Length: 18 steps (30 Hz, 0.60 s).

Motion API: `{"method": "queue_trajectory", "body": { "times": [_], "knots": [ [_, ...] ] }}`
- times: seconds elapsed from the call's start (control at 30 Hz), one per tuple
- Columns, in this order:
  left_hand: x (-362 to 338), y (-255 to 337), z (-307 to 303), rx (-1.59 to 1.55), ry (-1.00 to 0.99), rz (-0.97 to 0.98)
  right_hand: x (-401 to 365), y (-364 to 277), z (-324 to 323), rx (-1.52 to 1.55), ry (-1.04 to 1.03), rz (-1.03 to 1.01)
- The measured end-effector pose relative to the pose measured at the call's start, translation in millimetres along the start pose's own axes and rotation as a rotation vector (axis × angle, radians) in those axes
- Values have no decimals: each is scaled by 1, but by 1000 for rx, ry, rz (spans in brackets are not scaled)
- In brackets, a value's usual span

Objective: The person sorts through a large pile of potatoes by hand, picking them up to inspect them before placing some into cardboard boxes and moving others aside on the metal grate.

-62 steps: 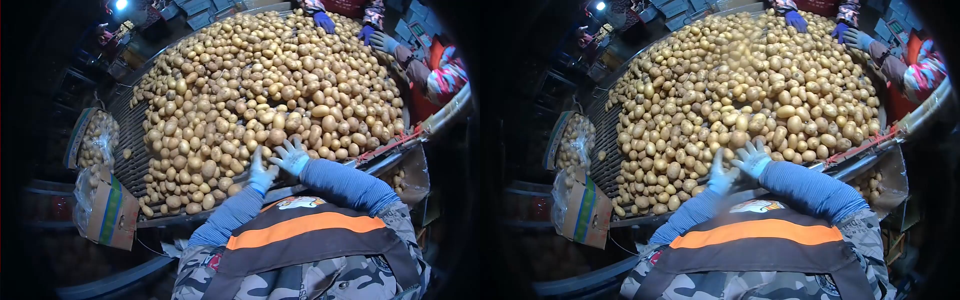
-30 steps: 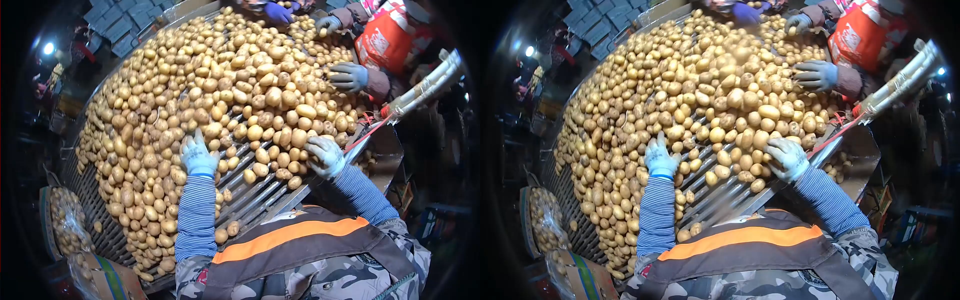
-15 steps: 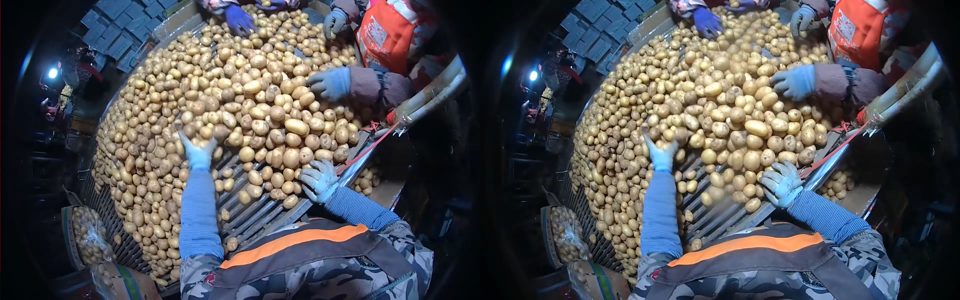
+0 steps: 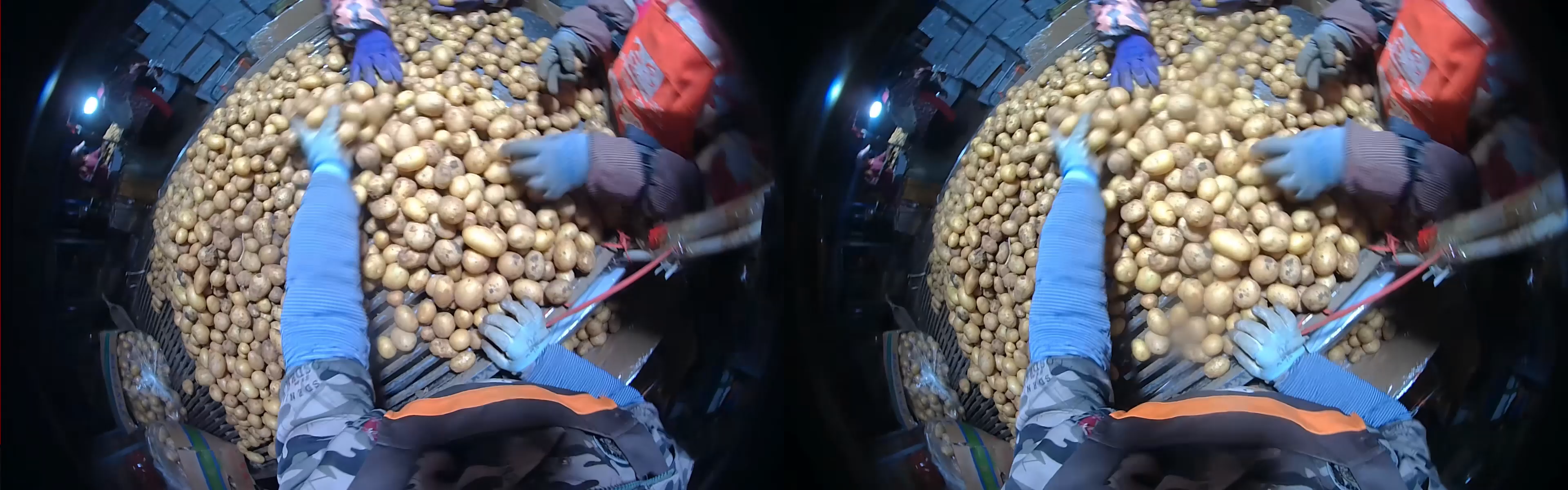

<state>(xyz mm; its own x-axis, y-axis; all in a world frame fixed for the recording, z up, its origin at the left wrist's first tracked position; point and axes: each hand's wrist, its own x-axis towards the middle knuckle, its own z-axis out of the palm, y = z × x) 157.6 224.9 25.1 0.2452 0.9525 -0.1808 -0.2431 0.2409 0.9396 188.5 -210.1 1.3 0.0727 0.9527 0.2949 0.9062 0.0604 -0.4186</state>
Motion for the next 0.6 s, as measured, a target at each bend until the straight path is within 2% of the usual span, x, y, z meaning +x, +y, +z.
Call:
{"method": "queue_trajectory", "body": {
  "times": [0.07,0.1,0.17,0.23,0.3,0.33,0.4,0.43,0.47,0.5,0.53,0.57,0.6],
  "knots": [
    [11,2,35,112,16,-110,1,2,1,19,50,-26],
    [12,3,53,142,54,-126,5,1,-6,20,-1,-15],
    [24,-42,59,224,-143,231,3,2,-2,34,49,-22],
    [-4,-37,53,418,-227,259,2,3,2,22,41,-25],
    [-40,-29,29,498,-331,485,4,2,0,13,42,-27],
    [-51,-23,5,559,-307,508,5,1,-1,8,60,-34],
    [-63,1,-60,1018,-131,592,5,-1,-3,1,44,-31],
    [-69,21,-88,1137,-41,488,3,0,-2,2,33,-35],
    [-65,29,-129,1456,9,519,3,-1,-4,-1,23,-35],
    [-60,28,-161,1683,68,346,5,-2,-6,-7,13,-35],
    [-57,38,-171,1915,-55,103,4,-2,-5,1,17,-30],
    [-76,39,-159,2005,-17,167,3,-3,-4,-7,13,-19],
    [-68,25,-176,1835,-53,311,3,-3,-4,-12,22,-19]
  ]
}}
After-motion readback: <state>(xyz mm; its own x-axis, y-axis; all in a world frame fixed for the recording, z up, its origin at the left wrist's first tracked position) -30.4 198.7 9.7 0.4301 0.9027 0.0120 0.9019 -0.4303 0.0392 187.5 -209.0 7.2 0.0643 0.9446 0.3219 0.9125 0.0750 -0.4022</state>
